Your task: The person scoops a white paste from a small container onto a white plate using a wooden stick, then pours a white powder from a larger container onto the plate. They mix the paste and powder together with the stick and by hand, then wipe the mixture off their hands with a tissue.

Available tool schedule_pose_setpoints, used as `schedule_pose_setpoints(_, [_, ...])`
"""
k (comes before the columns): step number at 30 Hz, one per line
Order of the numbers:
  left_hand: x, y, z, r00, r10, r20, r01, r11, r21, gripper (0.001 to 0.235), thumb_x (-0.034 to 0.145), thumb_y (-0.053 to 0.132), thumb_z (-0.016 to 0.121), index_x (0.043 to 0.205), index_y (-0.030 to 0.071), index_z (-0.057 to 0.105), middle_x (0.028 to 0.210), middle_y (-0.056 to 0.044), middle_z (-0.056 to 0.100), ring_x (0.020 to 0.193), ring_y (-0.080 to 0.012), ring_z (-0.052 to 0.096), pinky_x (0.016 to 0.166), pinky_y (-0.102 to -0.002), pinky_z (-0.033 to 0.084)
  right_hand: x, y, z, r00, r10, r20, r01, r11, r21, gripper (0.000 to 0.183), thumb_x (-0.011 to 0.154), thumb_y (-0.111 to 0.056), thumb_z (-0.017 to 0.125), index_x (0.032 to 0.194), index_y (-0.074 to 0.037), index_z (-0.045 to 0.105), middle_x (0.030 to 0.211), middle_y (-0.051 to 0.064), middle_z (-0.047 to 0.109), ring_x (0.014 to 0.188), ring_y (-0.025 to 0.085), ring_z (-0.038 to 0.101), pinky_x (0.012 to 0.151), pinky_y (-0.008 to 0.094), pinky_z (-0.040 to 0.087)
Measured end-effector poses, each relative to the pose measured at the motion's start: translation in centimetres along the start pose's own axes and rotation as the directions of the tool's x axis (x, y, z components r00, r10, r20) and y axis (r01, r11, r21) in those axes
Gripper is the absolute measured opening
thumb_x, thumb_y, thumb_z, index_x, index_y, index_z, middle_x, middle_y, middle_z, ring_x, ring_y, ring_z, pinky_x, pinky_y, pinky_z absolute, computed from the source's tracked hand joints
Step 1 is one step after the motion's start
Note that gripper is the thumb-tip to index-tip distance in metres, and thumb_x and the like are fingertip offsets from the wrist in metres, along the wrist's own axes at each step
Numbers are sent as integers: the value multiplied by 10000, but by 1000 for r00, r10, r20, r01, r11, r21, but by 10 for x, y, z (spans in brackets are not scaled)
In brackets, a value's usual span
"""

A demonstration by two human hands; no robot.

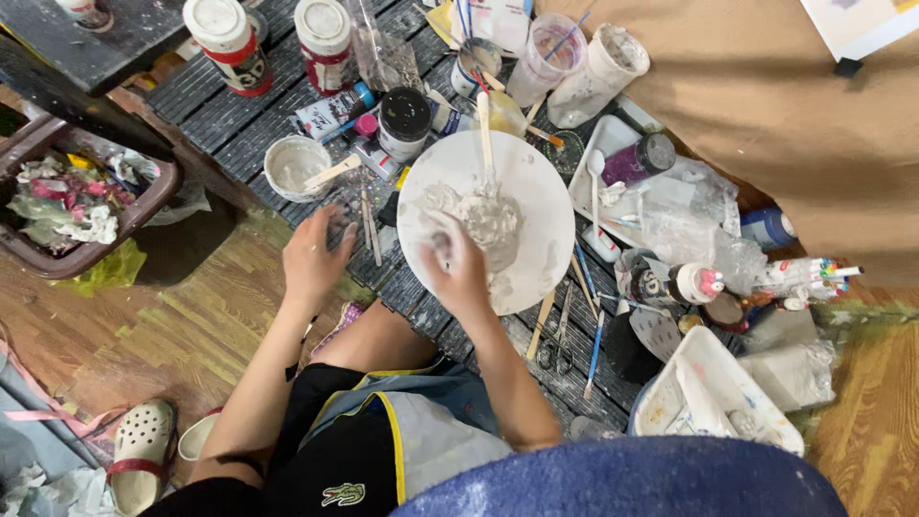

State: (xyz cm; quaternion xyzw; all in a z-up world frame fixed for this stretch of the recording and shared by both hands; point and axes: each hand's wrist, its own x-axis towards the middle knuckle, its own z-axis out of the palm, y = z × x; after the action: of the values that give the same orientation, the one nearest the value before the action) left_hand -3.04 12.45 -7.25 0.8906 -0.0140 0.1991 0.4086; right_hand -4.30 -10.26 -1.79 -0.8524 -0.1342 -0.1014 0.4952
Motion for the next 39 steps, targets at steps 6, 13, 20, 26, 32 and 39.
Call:
schedule_pose_setpoints(6, [17, -16, -29, 967, 22, -255, 22, 985, 169, 759, 776, 258, 956, 1334, 9, 505, 1146, -191, 587, 1086, -371, 569, 985, -474, 443, 105, -29, 78, 971, 147, 188, -154, 988, 23, 547, 960, -304, 675, 1424, -99, 471, 972, 105, 757, 763, 230, 728, 691, 332, 558])
schedule_pose_setpoints(13, [48, -39, -11, 977, -74, -200, 69, 997, -36, 981, 754, 260, 984, 1489, -10, 394, 1390, -195, 545, 1273, -382, 556, 1068, -475, 438, 103, -50, 83, 985, -174, 17, 175, 970, -167, 152, 1055, -189, 608, 1186, -141, 670, 996, 61, 745, 874, 287, 728, 726, 360, 549])
schedule_pose_setpoints(20, [50, -20, -27, 984, 68, -163, -57, 996, 71, 1073, 656, 287, 1004, 1463, -34, 374, 1431, -255, 497, 1300, -427, 518, 1044, -502, 382, 83, -16, 39, 992, 6, -125, 23, 973, 230, 205, 1094, -130, 550, 1276, -97, 638, 953, 55, 733, 800, 109, 703, 668, 265, 569])
schedule_pose_setpoints(26, [52, 48, -25, 962, 222, -159, -222, 975, 18, 653, 905, 223, 886, 1411, 45, 514, 1424, -179, 588, 1364, -378, 547, 1148, -477, 403, -31, 54, -85, 722, 377, -580, -62, 870, 489, 159, 1059, -160, 660, 1107, -19, 603, 895, 16, 559, 711, 69, 498, 607, 231, 406])
schedule_pose_setpoints(32, [104, 108, 70, 896, 387, 216, -360, 920, -154, 657, 967, 347, 778, 1396, -34, 457, 1300, -244, 614, 1177, -439, 552, 1022, -518, 424, -99, 73, -132, 725, 183, -664, 125, 913, 387, 190, 1098, -139, 579, 929, -54, 559, 956, 86, 629, 754, 138, 545, 643, 275, 460])
schedule_pose_setpoints(39, [176, 140, 118, 920, 261, 293, -62, 834, -548, 630, 989, 213, 765, 1464, 14, 401, 954, -126, 747, 787, -173, 666, 716, -305, 531, -84, 45, -105, 905, -95, -414, 34, 988, -150, 121, 1056, -71, 507, 1093, -3, 600, 1134, 126, 583, 1046, 248, 602, 934, 343, 498])
